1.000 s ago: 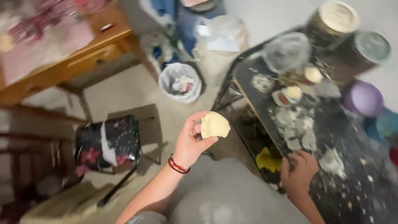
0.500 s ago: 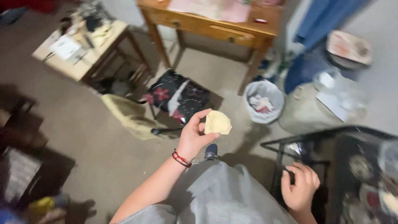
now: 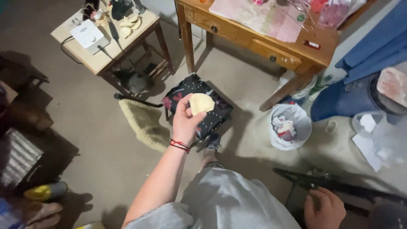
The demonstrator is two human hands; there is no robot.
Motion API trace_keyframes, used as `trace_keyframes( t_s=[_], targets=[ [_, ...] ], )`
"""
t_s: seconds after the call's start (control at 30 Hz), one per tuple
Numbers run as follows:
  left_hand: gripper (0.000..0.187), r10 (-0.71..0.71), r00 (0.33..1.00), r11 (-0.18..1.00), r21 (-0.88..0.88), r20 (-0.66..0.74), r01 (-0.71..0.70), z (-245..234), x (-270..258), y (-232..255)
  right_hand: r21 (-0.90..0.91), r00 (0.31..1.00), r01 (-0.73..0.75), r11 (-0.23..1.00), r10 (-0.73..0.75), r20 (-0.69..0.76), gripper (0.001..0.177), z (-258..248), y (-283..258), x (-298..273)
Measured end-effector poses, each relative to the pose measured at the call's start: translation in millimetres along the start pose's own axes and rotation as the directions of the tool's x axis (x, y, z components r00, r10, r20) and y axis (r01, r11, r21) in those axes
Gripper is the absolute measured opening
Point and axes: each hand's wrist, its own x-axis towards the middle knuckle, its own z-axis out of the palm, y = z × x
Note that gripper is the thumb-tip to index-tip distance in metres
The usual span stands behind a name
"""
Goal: Organizing and trimming plaster dental molds at a laboratory bench using a hand tool to remove excess material.
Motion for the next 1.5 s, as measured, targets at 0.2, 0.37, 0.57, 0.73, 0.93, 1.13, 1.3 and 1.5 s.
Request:
trace_keyframes(
  t_s=[0.2,0.37,0.57,0.73,0.93,1.13,1.3,1.5],
  targets=[
    [0.071,-0.125,0.971,0.985,-0.141,-0.204,0.097,-34,157,-46,0.133,0.982,0.179,0.975,-0.169,-0.082,0.018,45,-39,128],
    [0.072,-0.184,0.903,0.974,-0.198,-0.388,0.114,-97,293,-75,0.343,0.881,0.419,0.84,-0.468,0.069,0.024,52,-173,296],
    [0.072,-0.163,0.784,0.973,0.031,-0.598,0.227,-176,423,-82,0.502,0.741,0.487,0.715,-0.642,0.195,0.028,100,-334,404],
    [0.073,-0.095,0.738,0.922,0.221,-0.668,0.318,-235,510,-104,0.659,0.626,0.46,0.595,-0.744,0.235,0.016,148,-419,428],
    [0.066,-0.18,0.656,0.801,0.278,-0.733,0.53,-269,568,-112,0.692,0.572,0.456,0.56,-0.78,0.254,0.018,182,-433,430],
    [0.071,-0.071,0.701,0.797,0.382,-0.71,0.468,-297,596,-135,0.653,0.574,0.365,0.664,-0.712,0.404,0.024,199,-405,439],
    [0.076,0.006,0.725,0.653,0.552,-0.689,0.519,-298,590,-119,0.585,0.588,0.347,0.733,-0.656,0.474,0.032,201,-385,448],
    [0.071,0.326,0.692,0.787,0.59,-0.645,0.179,-281,536,-172,0.567,0.68,0.288,0.772,-0.582,0.447,0.03,177,-353,443]
  ],
)
